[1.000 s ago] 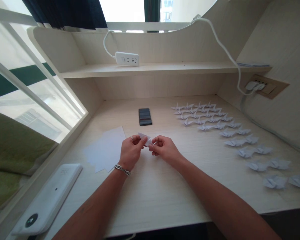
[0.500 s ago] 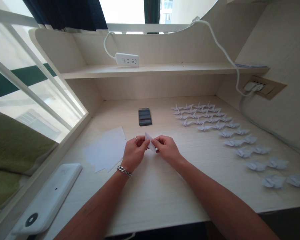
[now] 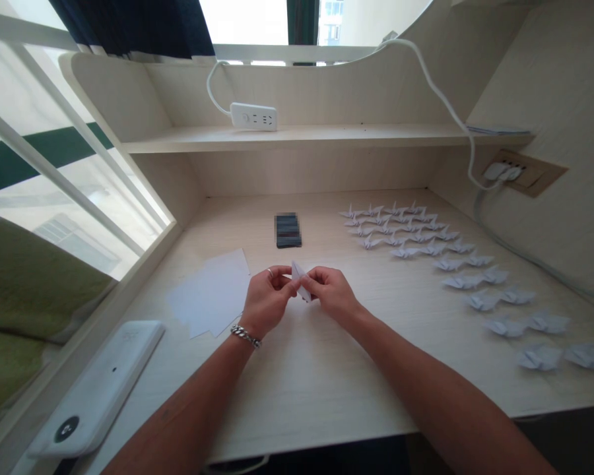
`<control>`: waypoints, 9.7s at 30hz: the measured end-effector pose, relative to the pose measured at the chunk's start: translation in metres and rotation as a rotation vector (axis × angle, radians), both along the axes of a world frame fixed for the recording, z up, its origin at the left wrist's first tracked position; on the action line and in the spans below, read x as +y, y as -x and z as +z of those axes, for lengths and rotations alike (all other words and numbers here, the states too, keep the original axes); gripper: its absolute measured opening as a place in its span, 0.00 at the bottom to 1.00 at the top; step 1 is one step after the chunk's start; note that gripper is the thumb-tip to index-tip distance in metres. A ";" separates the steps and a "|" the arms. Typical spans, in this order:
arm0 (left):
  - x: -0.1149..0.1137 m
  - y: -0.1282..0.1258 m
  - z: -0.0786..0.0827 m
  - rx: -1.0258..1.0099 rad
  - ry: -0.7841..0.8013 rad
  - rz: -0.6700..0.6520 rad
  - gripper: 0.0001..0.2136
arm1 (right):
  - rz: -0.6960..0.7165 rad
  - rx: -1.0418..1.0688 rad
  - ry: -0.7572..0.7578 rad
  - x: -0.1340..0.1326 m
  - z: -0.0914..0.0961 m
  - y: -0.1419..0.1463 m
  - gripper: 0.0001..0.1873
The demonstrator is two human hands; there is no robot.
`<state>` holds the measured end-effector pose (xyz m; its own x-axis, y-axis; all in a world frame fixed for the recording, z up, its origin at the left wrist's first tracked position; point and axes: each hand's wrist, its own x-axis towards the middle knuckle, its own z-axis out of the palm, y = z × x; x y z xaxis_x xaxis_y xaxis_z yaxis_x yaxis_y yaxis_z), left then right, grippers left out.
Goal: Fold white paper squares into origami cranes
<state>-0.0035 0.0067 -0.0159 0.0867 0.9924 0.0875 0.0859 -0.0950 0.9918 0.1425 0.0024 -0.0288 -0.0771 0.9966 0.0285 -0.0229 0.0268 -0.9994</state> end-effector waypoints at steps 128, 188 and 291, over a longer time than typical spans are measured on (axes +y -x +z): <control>0.000 0.002 0.005 0.152 0.030 -0.087 0.12 | 0.002 -0.174 -0.033 0.005 0.000 -0.012 0.14; 0.000 0.003 0.007 -0.066 0.036 0.001 0.13 | 0.031 -0.006 -0.106 0.001 0.006 -0.014 0.11; -0.003 0.004 0.012 -0.063 0.074 -0.137 0.08 | 0.039 0.135 0.041 -0.006 0.018 -0.014 0.07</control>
